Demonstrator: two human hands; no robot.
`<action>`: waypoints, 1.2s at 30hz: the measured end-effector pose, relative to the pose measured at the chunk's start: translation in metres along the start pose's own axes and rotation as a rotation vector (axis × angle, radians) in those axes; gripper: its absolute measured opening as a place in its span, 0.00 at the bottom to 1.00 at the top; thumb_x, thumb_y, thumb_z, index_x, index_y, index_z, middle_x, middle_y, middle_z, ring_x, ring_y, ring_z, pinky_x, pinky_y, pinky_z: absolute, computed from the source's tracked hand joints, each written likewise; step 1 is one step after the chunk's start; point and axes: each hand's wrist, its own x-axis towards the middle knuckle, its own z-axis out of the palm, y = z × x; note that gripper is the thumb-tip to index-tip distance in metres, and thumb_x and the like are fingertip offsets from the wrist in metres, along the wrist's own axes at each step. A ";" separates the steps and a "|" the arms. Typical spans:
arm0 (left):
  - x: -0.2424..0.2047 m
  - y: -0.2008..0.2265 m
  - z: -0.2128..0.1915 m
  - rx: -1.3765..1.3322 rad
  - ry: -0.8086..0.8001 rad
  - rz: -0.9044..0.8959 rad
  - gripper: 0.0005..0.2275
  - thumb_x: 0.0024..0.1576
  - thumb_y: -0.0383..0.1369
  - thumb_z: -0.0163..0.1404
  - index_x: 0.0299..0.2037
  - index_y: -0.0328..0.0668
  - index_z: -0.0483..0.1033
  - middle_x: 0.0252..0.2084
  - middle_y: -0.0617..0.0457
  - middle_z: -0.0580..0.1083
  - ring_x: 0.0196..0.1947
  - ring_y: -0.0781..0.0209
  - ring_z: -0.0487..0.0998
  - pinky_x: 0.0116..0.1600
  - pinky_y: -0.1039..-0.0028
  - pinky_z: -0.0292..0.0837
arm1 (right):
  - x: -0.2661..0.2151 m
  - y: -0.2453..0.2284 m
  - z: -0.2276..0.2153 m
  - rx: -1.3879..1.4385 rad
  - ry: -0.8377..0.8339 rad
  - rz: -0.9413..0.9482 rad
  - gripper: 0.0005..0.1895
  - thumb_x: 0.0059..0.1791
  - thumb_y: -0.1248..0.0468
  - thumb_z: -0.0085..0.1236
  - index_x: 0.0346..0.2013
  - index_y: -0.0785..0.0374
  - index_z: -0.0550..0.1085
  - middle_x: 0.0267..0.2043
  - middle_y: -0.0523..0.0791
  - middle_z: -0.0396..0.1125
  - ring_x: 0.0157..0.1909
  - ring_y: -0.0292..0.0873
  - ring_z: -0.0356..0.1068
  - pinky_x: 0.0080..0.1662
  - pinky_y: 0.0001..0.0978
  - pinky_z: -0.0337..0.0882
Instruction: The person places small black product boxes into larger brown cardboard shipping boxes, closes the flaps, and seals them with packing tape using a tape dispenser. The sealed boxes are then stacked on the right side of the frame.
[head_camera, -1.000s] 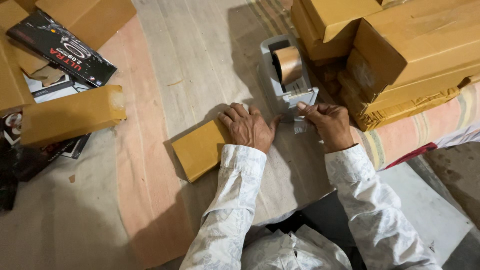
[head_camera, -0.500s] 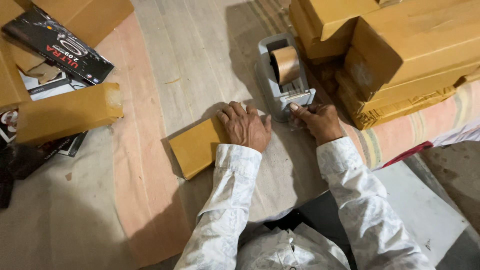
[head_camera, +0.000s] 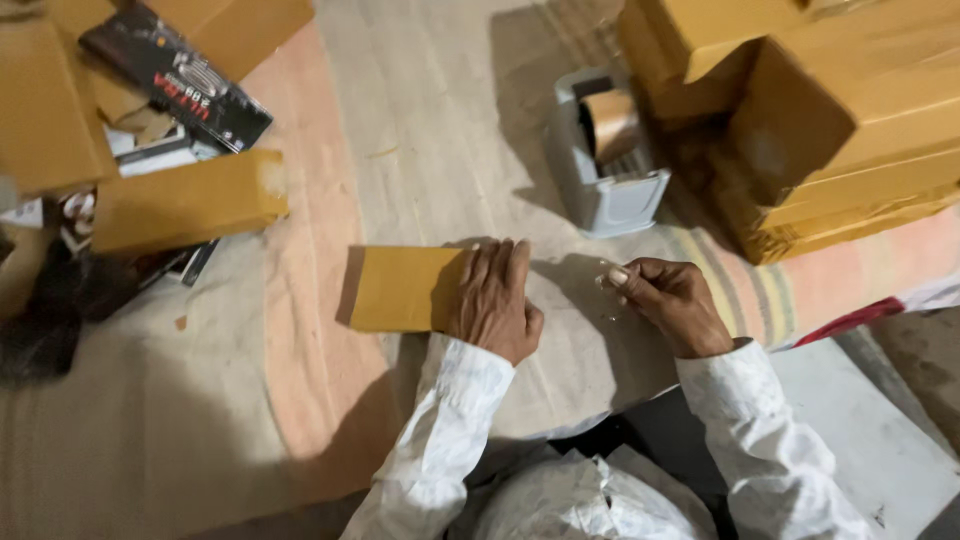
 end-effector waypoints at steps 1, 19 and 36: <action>-0.012 -0.002 -0.003 -0.057 0.058 0.015 0.35 0.48 0.32 0.55 0.67 0.30 0.58 0.65 0.34 0.69 0.69 0.39 0.66 0.78 0.50 0.47 | -0.007 -0.004 0.005 0.010 -0.058 -0.017 0.15 0.52 0.62 0.63 0.43 0.74 0.79 0.32 0.42 0.72 0.32 0.34 0.66 0.36 0.27 0.66; -0.070 -0.005 0.002 -0.210 0.352 -0.325 0.57 0.35 0.38 0.69 0.72 0.30 0.41 0.72 0.32 0.59 0.72 0.38 0.60 0.75 0.53 0.47 | 0.047 -0.040 0.121 -0.803 -0.238 -0.226 0.56 0.36 0.50 0.74 0.69 0.73 0.55 0.28 0.54 0.74 0.30 0.48 0.75 0.33 0.38 0.74; -0.065 -0.007 -0.013 -0.061 0.204 -0.271 0.50 0.46 0.45 0.64 0.74 0.30 0.48 0.75 0.34 0.58 0.77 0.41 0.55 0.76 0.49 0.48 | -0.008 -0.016 0.079 -0.740 0.010 -0.265 0.25 0.53 0.57 0.58 0.58 0.71 0.70 0.33 0.57 0.76 0.31 0.46 0.77 0.32 0.36 0.75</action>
